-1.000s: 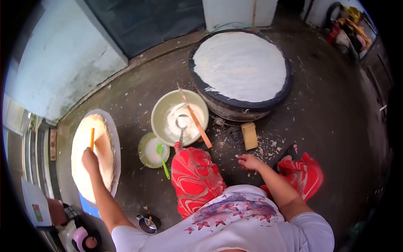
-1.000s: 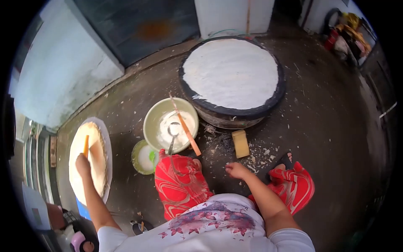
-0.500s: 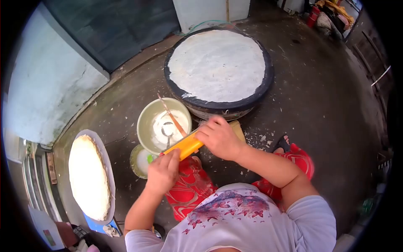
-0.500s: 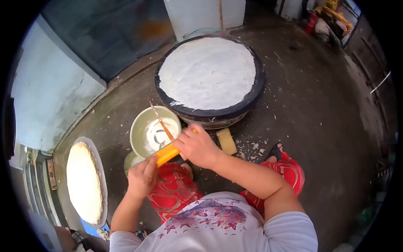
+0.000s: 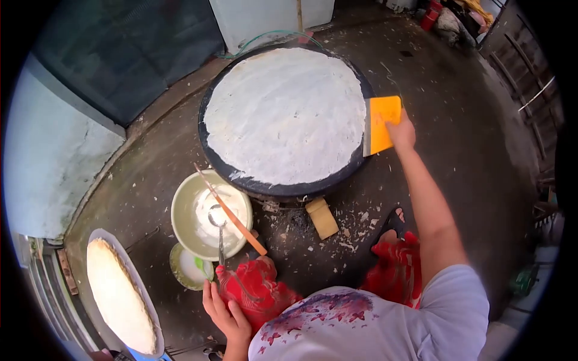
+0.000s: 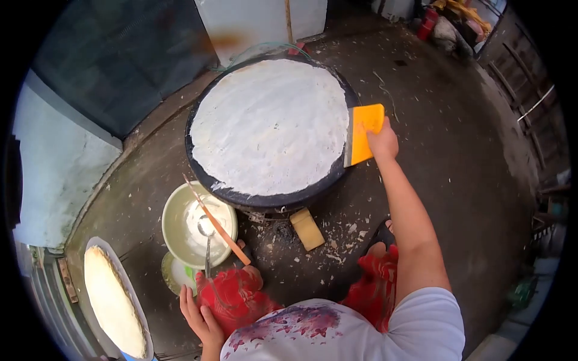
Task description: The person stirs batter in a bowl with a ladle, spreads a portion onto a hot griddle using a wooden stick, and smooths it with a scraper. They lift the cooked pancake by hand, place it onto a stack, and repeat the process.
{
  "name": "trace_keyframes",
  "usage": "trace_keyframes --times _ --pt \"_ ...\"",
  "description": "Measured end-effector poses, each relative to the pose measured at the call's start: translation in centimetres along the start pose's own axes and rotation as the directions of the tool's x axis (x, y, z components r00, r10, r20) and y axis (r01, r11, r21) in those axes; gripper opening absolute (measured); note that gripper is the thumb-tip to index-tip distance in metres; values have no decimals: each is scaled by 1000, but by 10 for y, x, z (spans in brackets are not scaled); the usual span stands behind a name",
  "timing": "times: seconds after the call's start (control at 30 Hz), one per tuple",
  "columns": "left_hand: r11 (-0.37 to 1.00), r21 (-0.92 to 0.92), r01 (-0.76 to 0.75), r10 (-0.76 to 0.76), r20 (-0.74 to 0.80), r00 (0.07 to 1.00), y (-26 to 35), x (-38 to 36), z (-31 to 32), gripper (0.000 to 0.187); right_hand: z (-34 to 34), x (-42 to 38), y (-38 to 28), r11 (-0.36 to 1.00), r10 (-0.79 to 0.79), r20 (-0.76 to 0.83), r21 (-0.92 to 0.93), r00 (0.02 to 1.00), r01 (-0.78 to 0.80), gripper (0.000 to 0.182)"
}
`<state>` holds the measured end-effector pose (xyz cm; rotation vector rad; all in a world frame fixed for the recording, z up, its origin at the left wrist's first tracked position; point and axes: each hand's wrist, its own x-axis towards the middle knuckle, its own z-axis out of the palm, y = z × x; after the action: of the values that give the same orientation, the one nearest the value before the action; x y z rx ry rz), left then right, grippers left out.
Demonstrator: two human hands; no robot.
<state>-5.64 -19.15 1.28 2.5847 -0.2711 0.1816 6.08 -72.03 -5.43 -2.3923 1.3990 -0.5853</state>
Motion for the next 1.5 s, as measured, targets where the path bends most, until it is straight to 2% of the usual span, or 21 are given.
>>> trace_keyframes --times 0.07,0.13,0.17,0.2,0.27,0.33,0.43,0.5,0.63,0.67,0.73,0.87,0.93,1.07,1.13,1.2,1.27,1.33,1.37,1.4,1.5 --pt "997 -68 33 -33 -7 999 6 10 2 45 12 28 -12 998 -2 39 -65 999 4 61" --pt "999 -49 15 -15 -9 1000 9 20 7 45 28 75 -16 990 139 56 -24 989 -138 61" --pt "999 -44 8 -8 18 1000 13 26 8 45 34 85 -26 999 35 70 2 997 -35 58" --pt "999 -40 1 1 45 999 18 35 8 45 40 93 -36 999 33 72 3 997 -34 58" --pt "997 -78 22 -19 35 999 26 48 9 43 49 107 -54 980 -122 5 -159 993 121 55" --pt "999 -37 -30 31 44 999 24 57 13 40 42 134 -69 992 80 74 -103 994 -73 52" --pt "997 -53 -55 58 51 997 21 71 19 40 61 160 -88 996 10 137 -86 991 2 53" --pt "998 -43 -41 44 64 997 20 81 24 39 72 165 -112 972 -127 100 -184 987 144 57" --pt "999 27 -39 37 94 995 16 100 31 37 87 204 -134 984 1 159 -175 987 27 58" --pt "999 20 -28 26 90 996 17 105 34 37 97 209 -143 983 -10 159 -180 987 39 58" --pt "1000 6 -5 4 105 994 18 115 37 35 122 217 -160 917 -312 219 -185 925 353 56" --pt "999 41 -22 17 99 995 14 132 43 37 143 246 -194 925 -247 143 -261 958 277 50" --pt "999 53 10 -17 132 991 19 141 44 37 166 258 -211 921 -282 131 -242 950 307 49" --pt "996 67 54 -64 170 983 21 153 46 36 213 262 -265 803 -581 159 -46 798 594 48" --pt "996 63 69 -78 162 984 17 151 46 35 234 251 -306 735 -666 201 9 719 678 50" --pt "995 65 77 -86 151 985 14 150 45 35 259 229 -343 619 -786 130 170 605 767 49" --pt "993 29 112 -115 133 985 16 147 42 35 263 187 -388 524 -850 221 254 479 813 48" --pt "991 12 132 -132 124 983 17 146 40 36 280 145 -426 384 -922 229 467 311 796 47" --pt "990 -10 144 -141 121 983 18 146 39 36 278 116 -442 365 -928 301 622 219 692 48" --pt "988 -1 155 -154 106 982 17 141 36 36 262 54 -457 120 -982 188 531 22 839 48" --pt "987 -57 151 -144 107 984 14 130 33 36 227 -40 -465 19 -896 334 687 -293 727 49"
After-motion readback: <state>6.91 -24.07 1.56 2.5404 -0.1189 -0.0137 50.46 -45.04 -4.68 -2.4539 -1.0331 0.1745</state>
